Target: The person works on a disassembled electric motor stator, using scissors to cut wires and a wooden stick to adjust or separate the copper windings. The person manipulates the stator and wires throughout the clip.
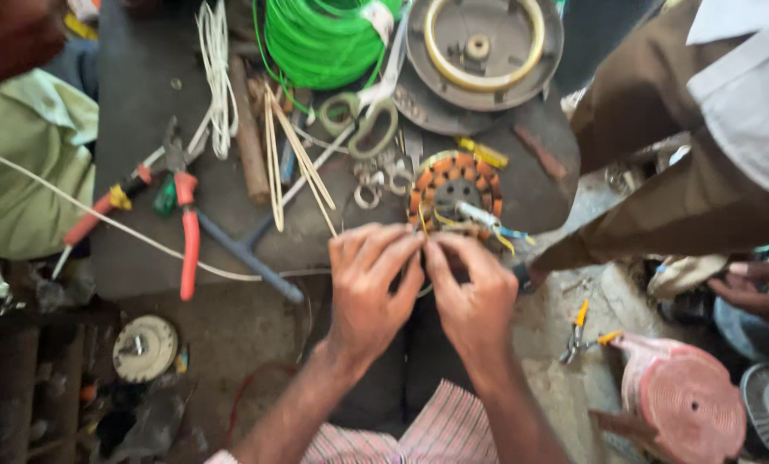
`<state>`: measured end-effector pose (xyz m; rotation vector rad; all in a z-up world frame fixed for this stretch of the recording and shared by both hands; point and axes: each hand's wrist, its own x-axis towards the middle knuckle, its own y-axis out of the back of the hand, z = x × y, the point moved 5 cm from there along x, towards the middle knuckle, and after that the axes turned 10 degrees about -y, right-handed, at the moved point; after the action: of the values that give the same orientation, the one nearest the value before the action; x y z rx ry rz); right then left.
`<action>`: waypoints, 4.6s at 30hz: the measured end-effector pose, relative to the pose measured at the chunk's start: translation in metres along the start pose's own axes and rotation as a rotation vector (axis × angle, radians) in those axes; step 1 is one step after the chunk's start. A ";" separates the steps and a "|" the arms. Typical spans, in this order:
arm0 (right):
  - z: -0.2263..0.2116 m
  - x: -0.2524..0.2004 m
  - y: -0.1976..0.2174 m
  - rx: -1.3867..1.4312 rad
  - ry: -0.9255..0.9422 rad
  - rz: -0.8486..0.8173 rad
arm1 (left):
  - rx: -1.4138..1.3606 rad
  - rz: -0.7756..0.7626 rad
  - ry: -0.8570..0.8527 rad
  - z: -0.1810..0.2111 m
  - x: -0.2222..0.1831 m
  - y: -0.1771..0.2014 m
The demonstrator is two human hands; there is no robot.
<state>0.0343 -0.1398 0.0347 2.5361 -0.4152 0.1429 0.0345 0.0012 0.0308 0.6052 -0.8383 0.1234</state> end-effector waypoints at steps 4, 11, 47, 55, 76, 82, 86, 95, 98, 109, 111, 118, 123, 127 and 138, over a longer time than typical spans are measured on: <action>0.021 -0.011 0.000 0.114 -0.225 -0.006 | -0.048 -0.009 0.046 -0.003 -0.006 0.005; 0.062 -0.025 -0.009 0.425 -0.493 -0.092 | -0.086 -0.017 0.108 -0.010 -0.020 0.003; 0.048 -0.004 0.029 0.330 -0.262 -0.052 | 0.157 -0.323 -0.291 -0.001 0.021 -0.016; 0.007 -0.002 0.033 -0.177 0.286 0.009 | 0.155 -0.333 -0.308 0.005 0.022 -0.017; -0.010 -0.035 0.031 -0.108 0.076 -0.002 | 0.124 -0.043 0.350 -0.046 0.006 0.065; -0.034 -0.039 -0.005 0.042 0.136 -0.164 | 0.324 -0.399 0.530 -0.072 0.000 0.047; -0.038 -0.041 -0.014 -0.013 0.097 -0.192 | 0.317 -0.351 0.579 -0.082 0.002 0.044; -0.041 -0.040 -0.023 -0.036 0.054 -0.198 | 0.319 -0.294 0.632 -0.085 0.011 0.062; -0.043 -0.037 -0.022 -0.040 0.050 -0.200 | 0.223 -0.103 0.601 -0.088 0.011 0.088; -0.058 -0.028 -0.019 -0.001 0.140 -0.213 | -0.483 0.603 0.741 -0.138 -0.012 0.127; -0.059 -0.025 -0.004 -0.058 0.176 -0.129 | -0.597 0.602 0.714 -0.141 -0.012 0.126; -0.057 -0.015 0.062 0.087 0.194 0.156 | -0.607 0.582 0.637 -0.136 -0.003 0.117; -0.058 -0.018 0.064 0.196 0.132 0.136 | -0.654 0.602 0.610 -0.138 -0.001 0.104; -0.079 -0.019 0.050 0.056 0.148 0.052 | -0.628 0.646 0.620 -0.142 -0.001 0.106; -0.111 0.105 -0.085 -0.437 0.182 -0.203 | -0.675 0.741 0.643 -0.142 -0.001 0.097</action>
<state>0.1592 -0.0391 0.1040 2.0966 -0.0994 0.1822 0.0956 0.1595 0.0015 -0.3999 -0.3888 0.6431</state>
